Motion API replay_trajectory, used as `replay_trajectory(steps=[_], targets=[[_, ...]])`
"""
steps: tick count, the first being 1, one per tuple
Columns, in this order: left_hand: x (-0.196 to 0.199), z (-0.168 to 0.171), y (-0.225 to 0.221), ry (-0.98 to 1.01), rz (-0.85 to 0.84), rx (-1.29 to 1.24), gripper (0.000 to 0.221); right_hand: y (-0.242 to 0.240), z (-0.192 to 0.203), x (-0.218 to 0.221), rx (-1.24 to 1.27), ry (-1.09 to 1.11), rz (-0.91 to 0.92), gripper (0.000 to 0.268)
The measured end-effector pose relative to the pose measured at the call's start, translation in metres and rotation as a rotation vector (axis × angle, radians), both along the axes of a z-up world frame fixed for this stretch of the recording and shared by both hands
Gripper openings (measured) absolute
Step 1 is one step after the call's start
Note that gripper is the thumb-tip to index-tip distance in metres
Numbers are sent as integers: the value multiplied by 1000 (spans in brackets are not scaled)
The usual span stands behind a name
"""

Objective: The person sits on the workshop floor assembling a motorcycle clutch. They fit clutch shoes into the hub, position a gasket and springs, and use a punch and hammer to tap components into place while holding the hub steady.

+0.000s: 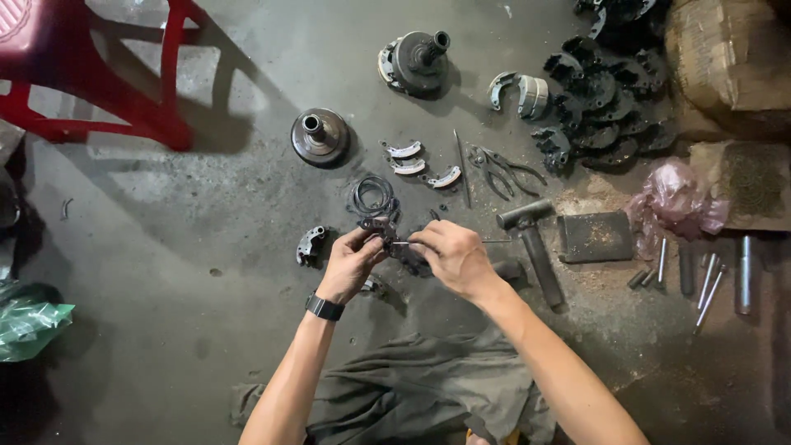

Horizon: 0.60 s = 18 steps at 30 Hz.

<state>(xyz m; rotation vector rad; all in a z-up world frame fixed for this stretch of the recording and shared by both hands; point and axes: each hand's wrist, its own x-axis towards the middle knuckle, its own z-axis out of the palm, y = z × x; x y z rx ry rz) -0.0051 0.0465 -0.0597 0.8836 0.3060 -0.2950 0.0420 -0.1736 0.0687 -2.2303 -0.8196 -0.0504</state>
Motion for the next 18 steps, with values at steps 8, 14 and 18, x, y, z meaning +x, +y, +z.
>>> replay_trajectory(steps=[8,14,18], targets=[[-3,18,-11,-145,-97,299,35,5,0,-13,-57,45,-12,23],[-4,-5,-31,-116,-59,265,36,-5,-34,-24,-52,162,-79,36],[-1,-1,-27,46,153,227,43,-41,-70,9,-332,229,-361,35]])
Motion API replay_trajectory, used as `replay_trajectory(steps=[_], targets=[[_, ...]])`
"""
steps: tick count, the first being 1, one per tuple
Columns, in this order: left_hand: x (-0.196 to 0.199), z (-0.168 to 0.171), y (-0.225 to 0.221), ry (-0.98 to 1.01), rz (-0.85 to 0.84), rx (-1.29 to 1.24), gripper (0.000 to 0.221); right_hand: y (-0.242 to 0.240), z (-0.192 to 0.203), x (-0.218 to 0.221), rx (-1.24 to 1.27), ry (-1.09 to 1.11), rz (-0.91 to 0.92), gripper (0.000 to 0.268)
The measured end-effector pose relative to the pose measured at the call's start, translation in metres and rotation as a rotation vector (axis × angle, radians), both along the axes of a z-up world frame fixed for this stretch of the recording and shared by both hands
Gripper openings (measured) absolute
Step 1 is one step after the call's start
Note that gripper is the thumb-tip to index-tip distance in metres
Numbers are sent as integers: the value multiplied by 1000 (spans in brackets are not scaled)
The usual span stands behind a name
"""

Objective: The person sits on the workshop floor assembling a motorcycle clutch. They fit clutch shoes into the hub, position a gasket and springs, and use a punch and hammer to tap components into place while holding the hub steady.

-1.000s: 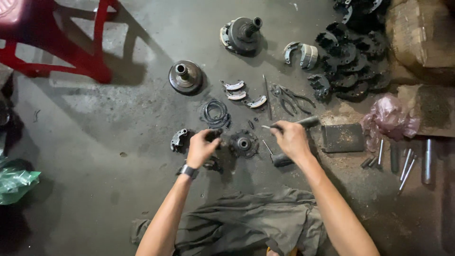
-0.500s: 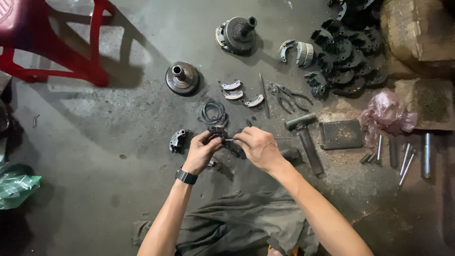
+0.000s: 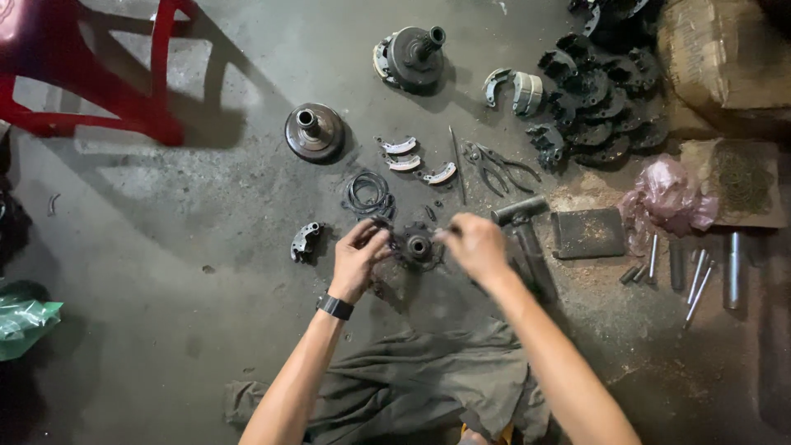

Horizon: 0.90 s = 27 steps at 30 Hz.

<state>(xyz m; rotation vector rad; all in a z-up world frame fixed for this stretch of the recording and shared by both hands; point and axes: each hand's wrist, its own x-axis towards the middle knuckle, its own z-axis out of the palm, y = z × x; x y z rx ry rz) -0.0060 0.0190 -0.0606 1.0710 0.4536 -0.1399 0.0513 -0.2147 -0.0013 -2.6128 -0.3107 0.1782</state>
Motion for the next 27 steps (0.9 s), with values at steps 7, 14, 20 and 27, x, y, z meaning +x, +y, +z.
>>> replay_trajectory(steps=[7,14,20,27], targets=[[-17,9,32,-27,-122,355,51,-34,-47,29,-219,123,26,31],[-50,58,68,-338,-487,1146,46,-21,-37,-6,-46,-206,-46,25],[-55,37,62,-451,-679,1273,52,35,-21,-31,223,-207,157,29],[-73,61,80,-455,-552,1205,49,135,-29,-54,-75,188,470,61]])
